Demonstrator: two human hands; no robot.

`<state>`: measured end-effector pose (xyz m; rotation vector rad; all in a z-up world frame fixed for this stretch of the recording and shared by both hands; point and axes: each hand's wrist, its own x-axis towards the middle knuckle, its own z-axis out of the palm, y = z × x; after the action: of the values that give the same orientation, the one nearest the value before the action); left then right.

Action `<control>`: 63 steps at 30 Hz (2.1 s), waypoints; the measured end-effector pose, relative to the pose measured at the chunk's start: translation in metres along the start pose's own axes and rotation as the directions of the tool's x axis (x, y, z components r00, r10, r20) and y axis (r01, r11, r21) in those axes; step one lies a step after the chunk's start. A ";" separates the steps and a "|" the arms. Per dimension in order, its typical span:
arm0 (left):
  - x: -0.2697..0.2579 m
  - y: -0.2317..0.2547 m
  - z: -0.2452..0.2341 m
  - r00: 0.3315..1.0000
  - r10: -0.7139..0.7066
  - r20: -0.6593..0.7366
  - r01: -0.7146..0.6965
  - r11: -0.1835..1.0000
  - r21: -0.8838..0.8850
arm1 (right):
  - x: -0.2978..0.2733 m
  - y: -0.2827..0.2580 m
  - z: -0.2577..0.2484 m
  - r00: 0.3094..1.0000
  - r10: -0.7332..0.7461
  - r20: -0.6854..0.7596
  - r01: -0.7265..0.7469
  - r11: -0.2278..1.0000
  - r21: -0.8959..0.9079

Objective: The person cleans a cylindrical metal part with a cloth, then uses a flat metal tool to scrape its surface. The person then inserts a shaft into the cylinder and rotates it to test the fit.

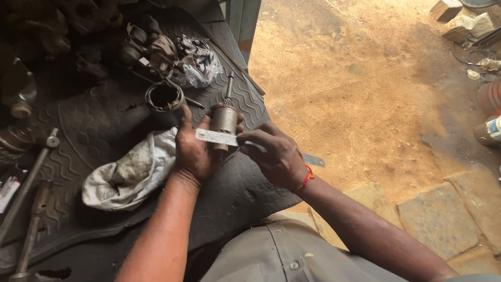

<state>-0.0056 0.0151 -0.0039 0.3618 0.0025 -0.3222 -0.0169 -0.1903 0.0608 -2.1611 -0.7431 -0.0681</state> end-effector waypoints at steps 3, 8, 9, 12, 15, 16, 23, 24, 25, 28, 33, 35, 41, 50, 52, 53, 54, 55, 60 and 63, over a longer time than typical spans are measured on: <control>0.001 0.003 0.003 0.998 -0.048 -0.045 0.047 0.999 -0.002 | 0.009 -0.002 0.006 1.000 0.020 0.002 -0.020 0.999 0.025; 0.001 0.002 0.000 0.999 -0.053 -0.010 0.053 0.998 -0.020 | 0.008 0.002 0.009 0.999 0.039 -0.019 -0.038 0.998 0.042; 0.001 0.002 -0.001 0.999 -0.042 -0.018 0.042 0.999 -0.028 | 0.005 0.004 0.006 0.998 0.052 -0.035 -0.049 0.996 0.071; 0.003 0.001 -0.003 1.000 -0.026 0.015 0.027 0.998 -0.059 | 0.003 0.009 -0.008 0.991 0.104 -0.087 -0.097 0.992 0.075; 0.002 0.005 -0.004 0.998 -0.053 -0.033 0.053 0.999 -0.007 | 0.006 0.007 -0.001 0.996 0.046 -0.078 -0.040 0.996 0.083; 0.003 0.004 -0.003 0.997 -0.078 -0.010 0.077 0.997 -0.024 | 0.005 0.007 0.001 0.998 0.011 -0.065 -0.006 0.996 0.085; 0.003 0.005 -0.001 0.997 -0.049 -0.052 0.050 0.998 0.025 | 0.005 0.013 -0.004 0.995 0.083 -0.053 -0.082 0.997 0.007; 0.003 0.004 0.000 0.998 -0.037 -0.059 0.040 0.998 0.055 | 0.005 0.016 -0.008 0.992 0.101 -0.074 -0.101 0.995 0.008; 0.003 0.004 0.000 0.997 -0.040 -0.061 0.043 0.998 0.048 | 0.005 0.017 -0.010 0.988 0.120 -0.096 -0.120 0.993 0.010; 0.003 0.005 0.001 0.996 -0.063 -0.059 0.065 0.998 0.026 | 0.005 0.016 -0.004 0.998 0.043 -0.053 -0.042 0.999 0.015; 0.005 0.005 0.003 0.996 -0.078 -0.033 0.079 0.997 0.022 | 0.007 0.012 -0.004 0.999 0.035 -0.006 -0.035 0.999 -0.004; 0.006 0.005 0.003 0.997 -0.056 -0.051 0.058 0.998 0.026 | 0.008 0.013 -0.012 0.996 0.083 -0.026 -0.084 0.996 -0.020; 0.002 0.005 0.008 0.997 -0.073 -0.036 0.074 0.997 0.017 | 0.004 0.014 -0.009 0.998 -0.041 -0.045 0.041 0.999 -0.007; 0.001 0.007 0.005 0.999 -0.053 0.000 0.053 0.998 0.031 | 0.007 0.012 -0.015 0.997 0.053 -0.057 -0.056 0.997 -0.050; 0.003 0.005 0.006 0.998 -0.060 0.034 0.060 0.998 0.010 | 0.004 0.015 -0.012 0.999 -0.045 -0.028 0.045 0.999 -0.008; 0.004 0.003 0.007 0.997 -0.069 0.038 0.069 0.998 -0.006 | 0.002 0.017 -0.010 0.999 -0.033 -0.020 0.032 0.999 -0.040; 0.004 0.003 0.008 0.997 -0.070 0.037 0.071 0.997 -0.020 | 0.002 0.017 -0.009 1.000 -0.027 -0.008 0.026 0.998 -0.066; 0.005 0.004 0.009 0.997 -0.076 0.010 0.076 0.997 0.001 | 0.001 0.018 -0.009 1.000 -0.020 0.004 0.020 0.996 -0.091; 0.001 0.007 0.009 0.996 -0.080 -0.035 0.081 0.996 0.023 | 0.005 0.014 -0.014 0.995 0.060 -0.086 -0.067 0.994 -0.089; 0.001 0.006 0.010 0.994 -0.091 -0.056 0.093 0.995 0.023 | 0.004 0.012 -0.012 0.998 0.004 -0.061 -0.009 0.996 -0.088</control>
<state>-0.0036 0.0172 0.0077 0.3963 0.0695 -0.4036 -0.0047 -0.2035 0.0614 -2.2354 -0.7101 -0.1650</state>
